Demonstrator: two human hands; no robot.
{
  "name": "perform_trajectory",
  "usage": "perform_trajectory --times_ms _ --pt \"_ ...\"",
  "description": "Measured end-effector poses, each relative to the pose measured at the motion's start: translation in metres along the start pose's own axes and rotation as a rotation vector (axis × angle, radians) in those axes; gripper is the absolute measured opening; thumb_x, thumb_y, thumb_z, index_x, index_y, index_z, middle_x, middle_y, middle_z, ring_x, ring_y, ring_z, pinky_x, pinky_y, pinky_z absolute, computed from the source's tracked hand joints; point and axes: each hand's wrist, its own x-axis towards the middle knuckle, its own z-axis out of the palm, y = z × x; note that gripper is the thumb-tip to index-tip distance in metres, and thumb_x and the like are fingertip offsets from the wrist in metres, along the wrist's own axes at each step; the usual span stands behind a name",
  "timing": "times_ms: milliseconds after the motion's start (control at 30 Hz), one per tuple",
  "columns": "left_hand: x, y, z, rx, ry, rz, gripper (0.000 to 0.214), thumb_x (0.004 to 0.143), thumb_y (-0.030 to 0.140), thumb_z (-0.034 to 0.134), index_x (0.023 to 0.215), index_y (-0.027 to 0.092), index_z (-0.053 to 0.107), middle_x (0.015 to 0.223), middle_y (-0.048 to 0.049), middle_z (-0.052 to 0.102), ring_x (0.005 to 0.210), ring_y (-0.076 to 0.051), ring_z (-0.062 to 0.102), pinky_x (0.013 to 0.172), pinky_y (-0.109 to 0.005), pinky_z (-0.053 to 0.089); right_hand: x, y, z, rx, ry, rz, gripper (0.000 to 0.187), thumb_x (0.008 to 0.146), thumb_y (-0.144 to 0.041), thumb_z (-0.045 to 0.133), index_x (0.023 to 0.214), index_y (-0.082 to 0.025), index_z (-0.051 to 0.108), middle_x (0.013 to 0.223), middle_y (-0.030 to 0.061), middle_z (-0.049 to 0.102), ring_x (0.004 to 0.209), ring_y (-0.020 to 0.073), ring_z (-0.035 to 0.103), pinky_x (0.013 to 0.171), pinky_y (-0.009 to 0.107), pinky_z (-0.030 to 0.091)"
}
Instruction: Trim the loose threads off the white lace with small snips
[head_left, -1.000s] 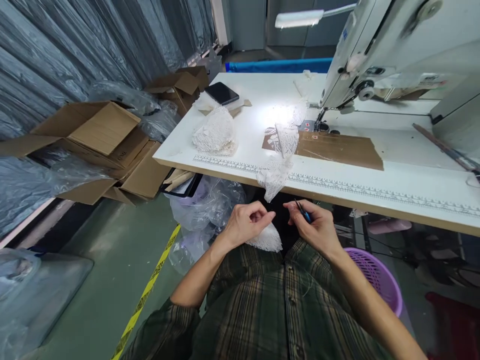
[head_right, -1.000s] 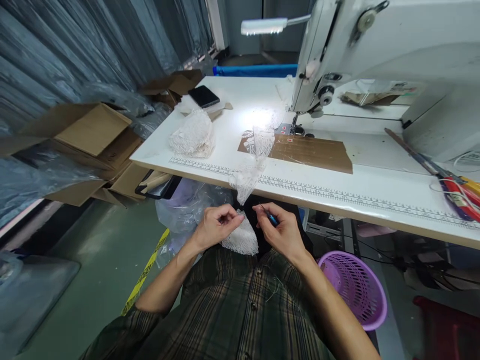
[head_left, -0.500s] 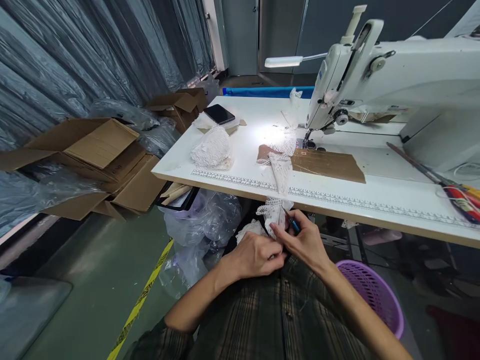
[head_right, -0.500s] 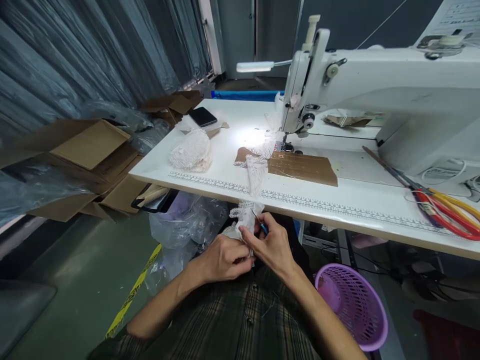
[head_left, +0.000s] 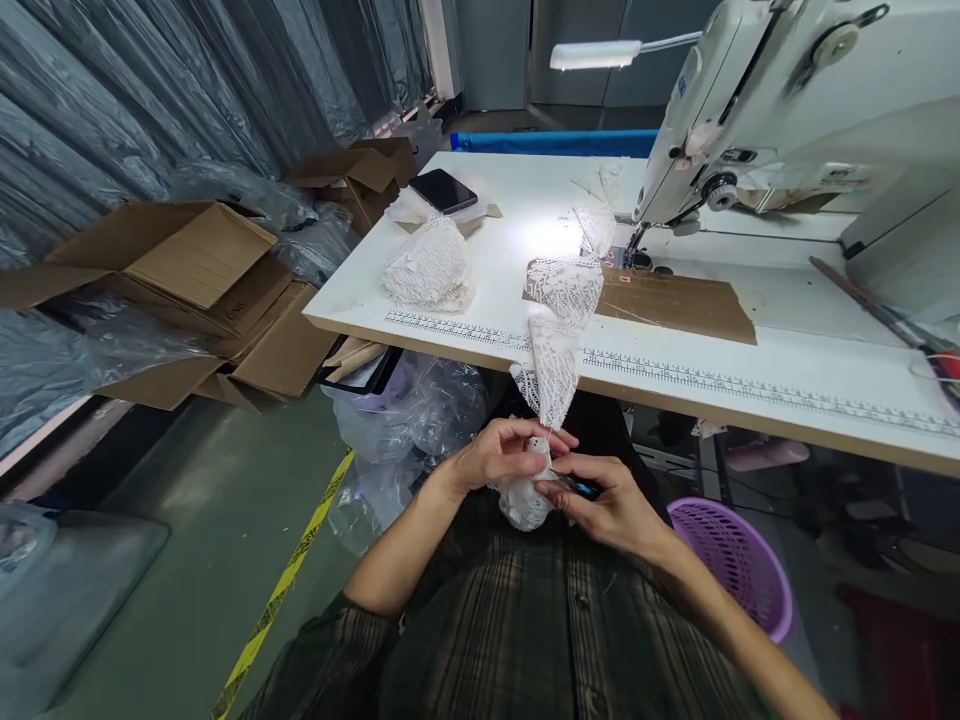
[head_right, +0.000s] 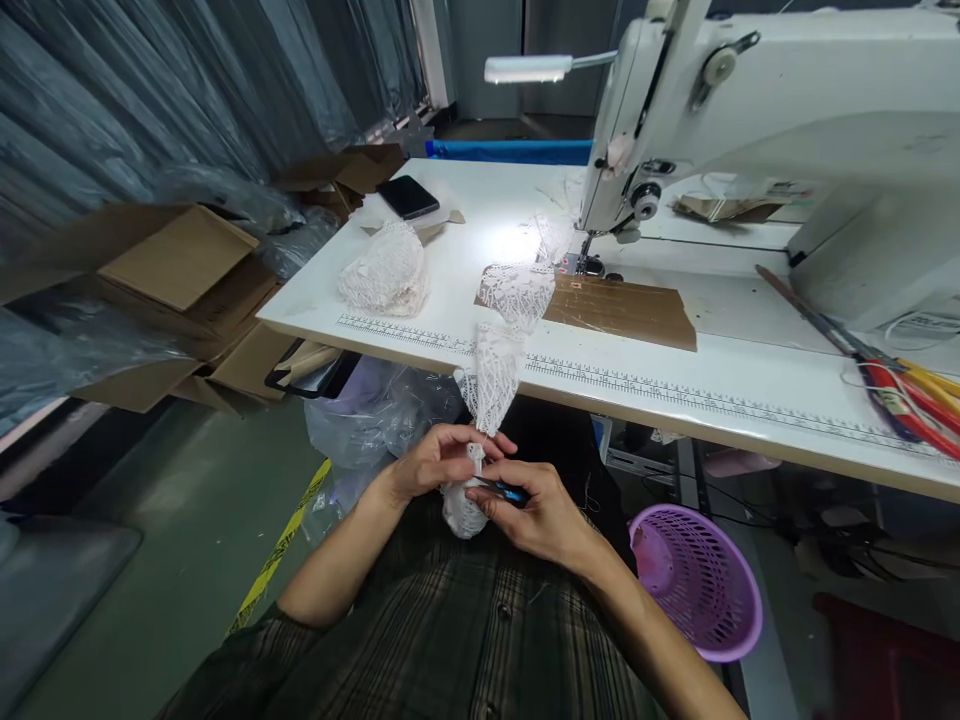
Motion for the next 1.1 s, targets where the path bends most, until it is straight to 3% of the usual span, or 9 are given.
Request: perform_trajectory --times_ms 133,233,500,633,767,1000,1100 --pt "-0.002 -0.003 0.001 0.046 0.212 -0.036 0.031 0.070 0.041 0.080 0.082 0.013 0.072 0.083 -0.0068 0.071 0.076 -0.016 0.065 0.073 -0.027 0.051 0.005 0.008 -0.011 -0.023 0.016 0.095 0.032 0.092 -0.046 0.054 0.085 -0.017 0.067 0.070 0.0012 0.061 0.062 0.0137 0.050 0.057 0.024 0.042" --pt "-0.004 -0.001 0.000 0.072 0.267 -0.052 0.031 0.071 0.039 0.079 0.087 0.013 0.071 0.081 -0.0049 0.071 0.071 -0.013 0.064 0.067 -0.023 0.049 0.013 0.013 -0.017 -0.068 0.060 0.149 0.045 0.099 -0.051 0.037 0.081 -0.017 0.062 0.067 0.0002 0.055 0.059 0.0133 0.047 0.054 0.024 0.038" --pt "-0.005 0.002 0.003 0.171 0.301 -0.010 0.030 0.077 0.042 0.073 0.086 0.013 0.073 0.083 -0.0076 0.073 0.075 -0.016 0.065 0.067 -0.024 0.051 0.035 0.013 -0.013 -0.170 0.082 0.080 0.048 0.098 -0.053 0.036 0.069 -0.018 0.053 0.060 -0.0020 0.048 0.056 0.0121 0.041 0.054 0.025 0.034" --pt "-0.006 0.001 0.002 0.188 0.323 0.002 0.027 0.078 0.039 0.071 0.086 0.013 0.073 0.083 -0.0075 0.074 0.075 -0.016 0.065 0.066 -0.024 0.050 0.033 0.016 -0.012 -0.170 0.139 0.100 0.047 0.098 -0.052 0.036 0.072 -0.018 0.057 0.059 -0.0016 0.050 0.056 0.0122 0.042 0.052 0.025 0.034" --pt "-0.006 0.001 0.001 0.167 0.311 -0.032 0.027 0.077 0.040 0.072 0.084 0.013 0.072 0.080 -0.0055 0.072 0.069 -0.013 0.063 0.062 -0.022 0.048 0.028 0.014 -0.010 -0.175 0.100 0.087 0.045 0.099 -0.050 0.036 0.076 -0.018 0.058 0.063 -0.0006 0.054 0.057 0.0126 0.045 0.053 0.025 0.035" --pt "-0.006 0.002 0.003 0.143 0.326 -0.060 0.029 0.075 0.041 0.073 0.079 0.012 0.071 0.072 -0.0032 0.069 0.061 -0.011 0.059 0.054 -0.019 0.044 0.029 0.021 -0.005 -0.246 0.129 0.088 0.045 0.097 -0.050 0.039 0.063 -0.021 0.044 0.054 -0.0042 0.039 0.051 0.0108 0.035 0.051 0.026 0.027" --pt "-0.006 0.001 0.003 0.133 0.322 -0.048 0.026 0.076 0.038 0.073 0.079 0.013 0.072 0.073 -0.0030 0.070 0.063 -0.011 0.060 0.057 -0.019 0.045 0.026 0.025 -0.004 -0.178 0.147 0.106 0.042 0.098 -0.050 0.037 0.073 -0.020 0.051 0.061 -0.0024 0.046 0.058 0.0126 0.041 0.055 0.026 0.033"
